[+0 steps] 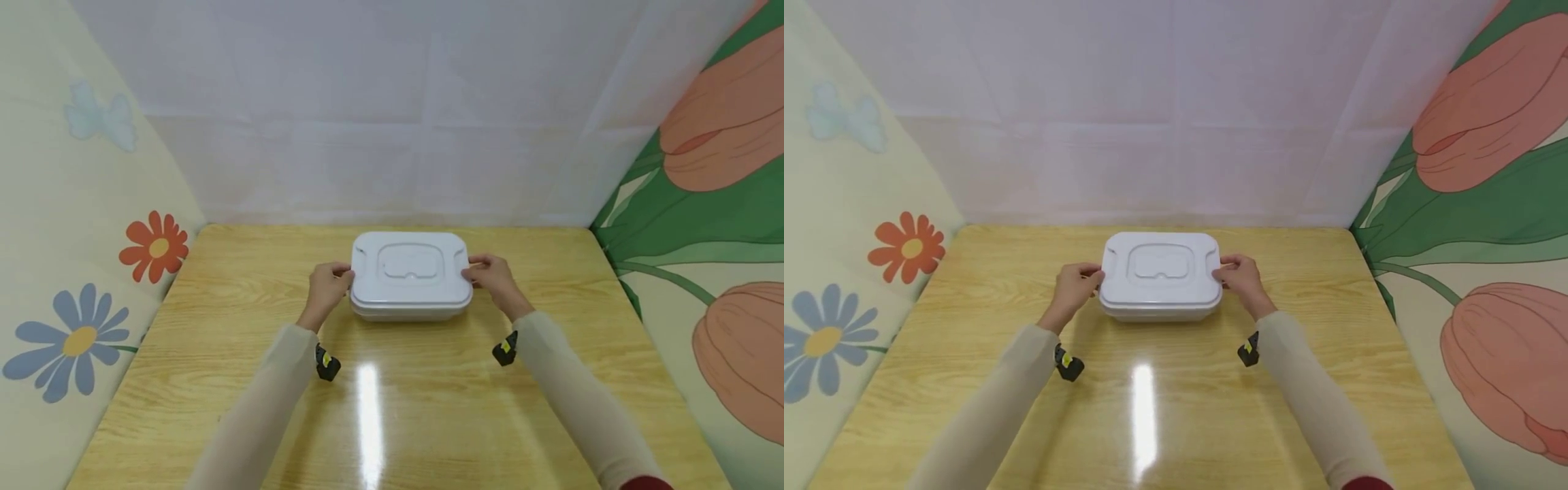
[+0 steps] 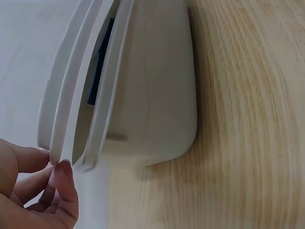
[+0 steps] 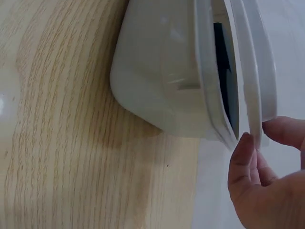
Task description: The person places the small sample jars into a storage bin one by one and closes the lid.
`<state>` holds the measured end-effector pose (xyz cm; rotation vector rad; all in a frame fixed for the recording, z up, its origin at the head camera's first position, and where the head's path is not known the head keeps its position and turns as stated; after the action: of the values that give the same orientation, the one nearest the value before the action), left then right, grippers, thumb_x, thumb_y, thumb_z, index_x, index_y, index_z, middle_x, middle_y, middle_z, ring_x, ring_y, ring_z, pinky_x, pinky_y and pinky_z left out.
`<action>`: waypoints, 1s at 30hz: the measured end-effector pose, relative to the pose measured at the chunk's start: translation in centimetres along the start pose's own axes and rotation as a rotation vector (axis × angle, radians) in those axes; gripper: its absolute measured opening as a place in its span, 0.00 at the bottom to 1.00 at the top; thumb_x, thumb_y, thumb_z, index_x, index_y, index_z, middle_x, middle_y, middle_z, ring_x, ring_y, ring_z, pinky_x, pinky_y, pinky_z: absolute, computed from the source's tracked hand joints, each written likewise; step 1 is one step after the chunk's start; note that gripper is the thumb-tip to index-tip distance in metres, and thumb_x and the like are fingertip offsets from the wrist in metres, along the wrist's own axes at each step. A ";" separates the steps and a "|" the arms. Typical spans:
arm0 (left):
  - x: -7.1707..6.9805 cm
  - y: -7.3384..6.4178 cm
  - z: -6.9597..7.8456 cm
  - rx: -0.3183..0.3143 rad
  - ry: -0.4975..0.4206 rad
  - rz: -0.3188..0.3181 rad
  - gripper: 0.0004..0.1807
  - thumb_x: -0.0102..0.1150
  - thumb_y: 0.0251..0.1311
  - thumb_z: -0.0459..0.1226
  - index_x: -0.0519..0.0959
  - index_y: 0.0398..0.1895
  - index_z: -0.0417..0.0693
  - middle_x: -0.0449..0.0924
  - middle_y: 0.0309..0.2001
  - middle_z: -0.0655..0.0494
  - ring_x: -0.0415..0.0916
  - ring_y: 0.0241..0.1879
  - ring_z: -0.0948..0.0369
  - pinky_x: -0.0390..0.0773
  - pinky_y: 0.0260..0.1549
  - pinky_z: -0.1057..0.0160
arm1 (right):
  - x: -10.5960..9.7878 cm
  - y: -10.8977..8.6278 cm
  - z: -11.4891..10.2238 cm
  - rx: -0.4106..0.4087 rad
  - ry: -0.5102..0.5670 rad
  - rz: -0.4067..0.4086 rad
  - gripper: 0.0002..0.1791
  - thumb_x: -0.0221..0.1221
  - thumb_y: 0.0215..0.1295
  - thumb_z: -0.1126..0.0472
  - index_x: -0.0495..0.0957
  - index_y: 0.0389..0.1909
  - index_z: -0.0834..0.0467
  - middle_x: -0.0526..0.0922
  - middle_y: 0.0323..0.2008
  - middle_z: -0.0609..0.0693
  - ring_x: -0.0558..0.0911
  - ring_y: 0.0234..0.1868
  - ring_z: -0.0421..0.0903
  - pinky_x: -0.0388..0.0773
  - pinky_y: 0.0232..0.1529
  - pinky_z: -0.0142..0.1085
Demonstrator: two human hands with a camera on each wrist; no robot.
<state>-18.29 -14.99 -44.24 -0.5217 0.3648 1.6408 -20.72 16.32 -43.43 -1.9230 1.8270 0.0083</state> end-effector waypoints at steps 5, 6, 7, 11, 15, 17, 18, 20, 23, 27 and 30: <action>0.4 -0.3 0.1 -0.012 0.050 0.018 0.15 0.52 0.60 0.32 0.81 0.46 0.33 0.82 0.39 0.39 0.76 0.35 0.55 0.72 0.26 0.72 | 0.3 0.0 0.2 0.020 -0.033 0.012 0.26 0.57 0.63 0.65 0.68 0.62 0.66 0.75 0.44 0.57 0.78 0.38 0.44 0.81 0.49 0.37; 0.5 -0.4 0.2 -0.016 0.053 0.018 0.15 0.52 0.60 0.32 0.81 0.47 0.33 0.82 0.40 0.39 0.76 0.35 0.54 0.72 0.27 0.71 | 0.4 0.1 0.3 0.024 -0.038 0.015 0.26 0.58 0.63 0.64 0.68 0.62 0.66 0.75 0.44 0.57 0.78 0.38 0.44 0.81 0.49 0.38; 0.5 -0.4 0.2 -0.015 0.061 0.022 0.15 0.51 0.61 0.32 0.81 0.47 0.33 0.82 0.40 0.39 0.76 0.36 0.54 0.72 0.27 0.70 | 0.4 0.1 0.3 0.026 -0.042 0.017 0.26 0.58 0.63 0.64 0.68 0.62 0.66 0.75 0.44 0.58 0.78 0.39 0.45 0.81 0.50 0.38; 0.6 -0.6 0.2 -0.010 0.080 0.038 0.15 0.51 0.60 0.32 0.81 0.46 0.33 0.82 0.40 0.38 0.76 0.36 0.52 0.74 0.28 0.68 | 0.7 0.4 0.5 0.031 -0.061 0.025 0.26 0.58 0.62 0.65 0.68 0.61 0.66 0.75 0.44 0.57 0.78 0.39 0.45 0.80 0.52 0.42; 0.8 -0.7 0.0 -0.011 0.071 0.043 0.15 0.52 0.60 0.32 0.81 0.46 0.32 0.82 0.40 0.37 0.78 0.37 0.51 0.76 0.30 0.66 | 0.9 0.6 0.8 0.020 -0.098 0.037 0.25 0.59 0.61 0.65 0.70 0.60 0.66 0.75 0.42 0.57 0.77 0.36 0.45 0.80 0.51 0.42; 0.9 -0.6 -0.2 -0.015 0.061 0.037 0.15 0.52 0.61 0.32 0.81 0.47 0.32 0.82 0.41 0.36 0.78 0.38 0.50 0.77 0.32 0.65 | 1.0 0.7 0.8 0.012 -0.120 0.043 0.25 0.59 0.61 0.65 0.70 0.59 0.66 0.76 0.42 0.58 0.77 0.36 0.45 0.81 0.49 0.40; 0.9 -0.6 -0.3 -0.020 0.054 0.033 0.16 0.52 0.61 0.32 0.81 0.47 0.32 0.82 0.41 0.36 0.78 0.39 0.50 0.78 0.33 0.64 | 1.1 0.7 0.9 0.011 -0.128 0.045 0.25 0.59 0.61 0.65 0.70 0.59 0.66 0.76 0.42 0.57 0.77 0.37 0.45 0.81 0.48 0.38; 1.0 -0.6 -0.4 -0.039 0.046 0.021 0.16 0.52 0.62 0.33 0.81 0.48 0.33 0.82 0.42 0.37 0.78 0.40 0.50 0.79 0.34 0.63 | 1.1 0.8 0.9 0.010 -0.137 0.050 0.25 0.59 0.61 0.65 0.70 0.59 0.67 0.76 0.43 0.58 0.77 0.37 0.45 0.81 0.47 0.37; 1.0 -0.6 -0.7 -0.049 0.051 0.010 0.16 0.51 0.62 0.33 0.80 0.49 0.33 0.82 0.44 0.36 0.79 0.42 0.49 0.80 0.38 0.59 | 1.3 0.8 1.1 0.025 -0.139 0.051 0.25 0.59 0.61 0.65 0.69 0.60 0.66 0.75 0.44 0.58 0.76 0.39 0.46 0.81 0.49 0.39; 0.9 -0.6 -0.8 -0.053 0.053 -0.002 0.16 0.51 0.63 0.33 0.80 0.49 0.32 0.81 0.45 0.36 0.79 0.43 0.48 0.81 0.40 0.57 | 1.4 0.8 1.4 0.040 -0.134 0.051 0.25 0.58 0.62 0.64 0.69 0.61 0.65 0.76 0.46 0.58 0.76 0.40 0.46 0.80 0.51 0.41; 0.8 -0.5 -0.8 -0.065 0.040 -0.014 0.17 0.51 0.62 0.33 0.79 0.50 0.32 0.81 0.44 0.37 0.79 0.41 0.50 0.81 0.36 0.62 | 1.4 0.8 1.5 0.034 -0.138 0.057 0.25 0.58 0.62 0.63 0.69 0.61 0.64 0.76 0.47 0.59 0.76 0.40 0.46 0.80 0.50 0.41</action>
<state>-17.75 -14.60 -45.29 -0.6055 0.3382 1.6345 -20.87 15.50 -45.49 -1.8006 1.7778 0.1245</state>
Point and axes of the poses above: each hand's wrist, its own y-axis towards the middle knuckle, its own x-axis out of the palm, z = x × y, the point moved 1 cm from there along y, towards the middle knuckle
